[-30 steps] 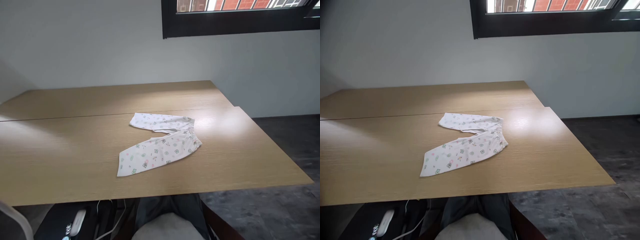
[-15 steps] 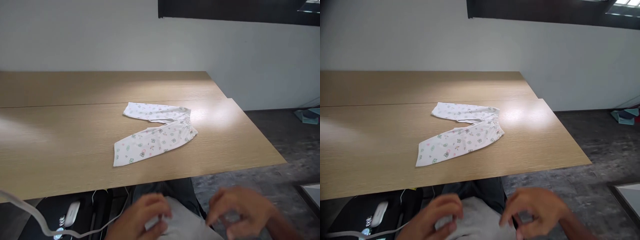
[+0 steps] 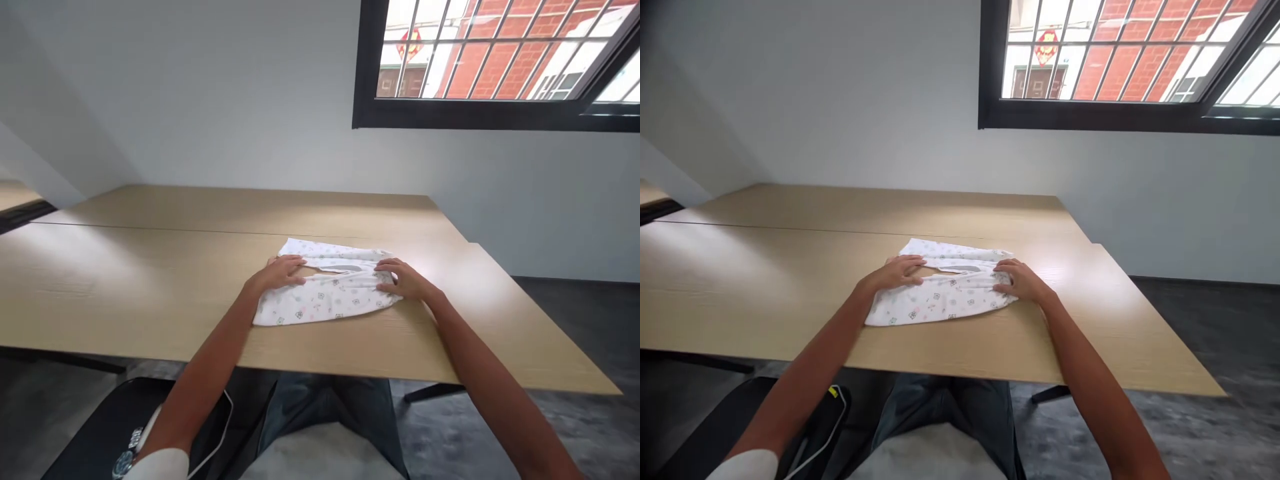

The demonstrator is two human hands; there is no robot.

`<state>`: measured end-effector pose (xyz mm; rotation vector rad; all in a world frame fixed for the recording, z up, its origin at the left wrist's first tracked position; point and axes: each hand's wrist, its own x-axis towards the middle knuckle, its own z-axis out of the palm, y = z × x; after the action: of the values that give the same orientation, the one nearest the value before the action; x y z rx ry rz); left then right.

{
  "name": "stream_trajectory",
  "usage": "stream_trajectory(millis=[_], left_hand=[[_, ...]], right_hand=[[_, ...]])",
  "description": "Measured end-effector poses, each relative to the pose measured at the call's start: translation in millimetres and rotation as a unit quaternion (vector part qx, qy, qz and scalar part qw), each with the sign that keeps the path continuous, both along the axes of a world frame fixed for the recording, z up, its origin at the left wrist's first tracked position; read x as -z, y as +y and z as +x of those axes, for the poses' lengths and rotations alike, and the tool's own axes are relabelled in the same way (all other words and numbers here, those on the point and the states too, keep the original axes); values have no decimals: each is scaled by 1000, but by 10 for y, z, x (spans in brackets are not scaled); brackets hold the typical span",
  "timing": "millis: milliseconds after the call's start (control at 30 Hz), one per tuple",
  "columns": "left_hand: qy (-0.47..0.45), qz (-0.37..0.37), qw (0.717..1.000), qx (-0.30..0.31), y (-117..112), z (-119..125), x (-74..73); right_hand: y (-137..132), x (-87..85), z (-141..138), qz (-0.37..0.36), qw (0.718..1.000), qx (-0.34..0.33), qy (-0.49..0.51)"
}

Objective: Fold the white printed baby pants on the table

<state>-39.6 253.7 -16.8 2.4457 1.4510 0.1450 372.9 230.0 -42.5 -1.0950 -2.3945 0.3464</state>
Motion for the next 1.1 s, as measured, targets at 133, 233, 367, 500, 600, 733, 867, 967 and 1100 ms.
stream_trajectory(millis=[133,233,367,500,600,733,867,967,1100], left_hand=[[-26,-4,1000,6,-27,-71,-42],[-98,-20,994,34,20,-49,-13],[-137,-32,990,-14,37,-51,65],[-142,-19,990,-7,-79,-75,-124],[-254,-46,966,20,-176,-154,-310],[-272,-52,961,-5,-157,-229,-272],[-224,98,969,-42,-36,-163,-41],[-243,126,962,-21,-24,-49,2],[-228,82,969,53,-128,166,-31]], right_hand=[[38,-21,171,-9,999,27,-24],[94,-25,284,7,999,37,-24],[76,-145,250,-9,999,31,-30],[-64,-403,169,-132,985,45,98],[-135,-517,182,-209,936,71,275],[-119,-455,237,-176,957,124,194],[-72,-317,280,-65,984,156,55],[-70,-292,246,-16,988,141,59],[-126,-352,121,-18,997,72,30]])
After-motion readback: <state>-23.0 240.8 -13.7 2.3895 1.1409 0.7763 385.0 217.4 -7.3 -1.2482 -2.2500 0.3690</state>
